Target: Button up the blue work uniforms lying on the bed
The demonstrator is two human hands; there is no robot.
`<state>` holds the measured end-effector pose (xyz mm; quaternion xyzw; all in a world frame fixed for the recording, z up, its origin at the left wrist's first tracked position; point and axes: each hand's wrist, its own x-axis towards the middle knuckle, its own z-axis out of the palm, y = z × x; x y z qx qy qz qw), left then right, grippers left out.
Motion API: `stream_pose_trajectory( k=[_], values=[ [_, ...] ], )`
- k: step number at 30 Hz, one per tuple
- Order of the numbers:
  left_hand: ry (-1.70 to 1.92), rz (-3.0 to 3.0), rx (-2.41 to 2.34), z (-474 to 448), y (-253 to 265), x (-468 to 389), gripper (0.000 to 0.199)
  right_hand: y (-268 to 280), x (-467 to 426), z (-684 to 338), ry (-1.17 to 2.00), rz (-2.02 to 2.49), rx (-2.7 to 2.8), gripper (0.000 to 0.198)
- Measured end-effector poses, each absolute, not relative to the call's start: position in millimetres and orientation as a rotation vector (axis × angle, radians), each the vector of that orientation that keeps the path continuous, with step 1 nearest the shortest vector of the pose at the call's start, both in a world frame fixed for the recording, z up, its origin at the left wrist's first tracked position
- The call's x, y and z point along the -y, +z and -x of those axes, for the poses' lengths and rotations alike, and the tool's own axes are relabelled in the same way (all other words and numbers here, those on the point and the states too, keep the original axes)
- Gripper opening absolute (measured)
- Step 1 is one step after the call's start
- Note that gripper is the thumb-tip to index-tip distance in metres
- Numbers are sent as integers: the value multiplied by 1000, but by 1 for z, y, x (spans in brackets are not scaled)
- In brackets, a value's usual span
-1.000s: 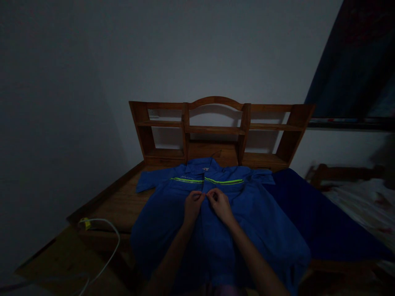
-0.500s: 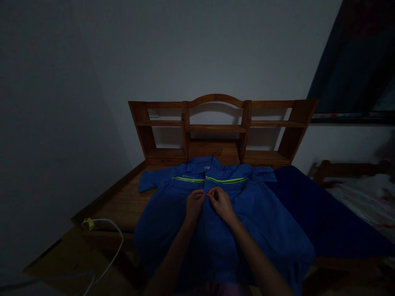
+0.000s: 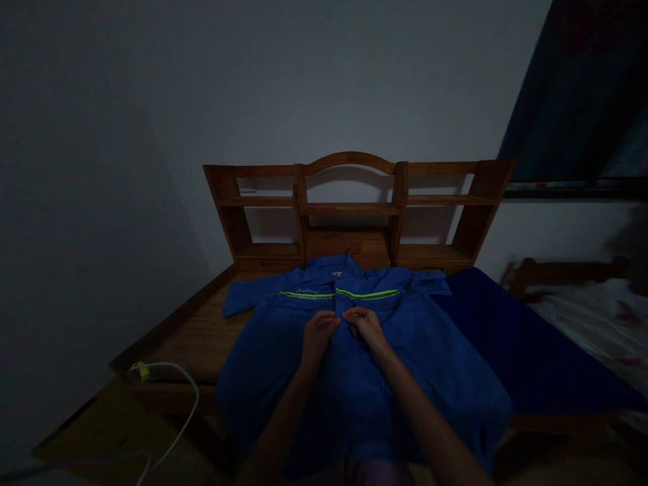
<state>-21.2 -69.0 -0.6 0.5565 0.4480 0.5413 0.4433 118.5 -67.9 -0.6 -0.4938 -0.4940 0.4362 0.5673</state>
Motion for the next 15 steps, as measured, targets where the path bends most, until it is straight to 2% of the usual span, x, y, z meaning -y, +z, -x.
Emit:
stream_pose_trajectory(
  k=[11, 15],
  values=[
    [1381, -1526, -1323, 10, -10, 68, 20, 2, 72, -114, 1053, 1087, 1124, 26],
    [1372, -1622, -1320, 21, -6, 66, 18, 23, 72, -129, 1047, 1055, 1088, 33]
  ],
)
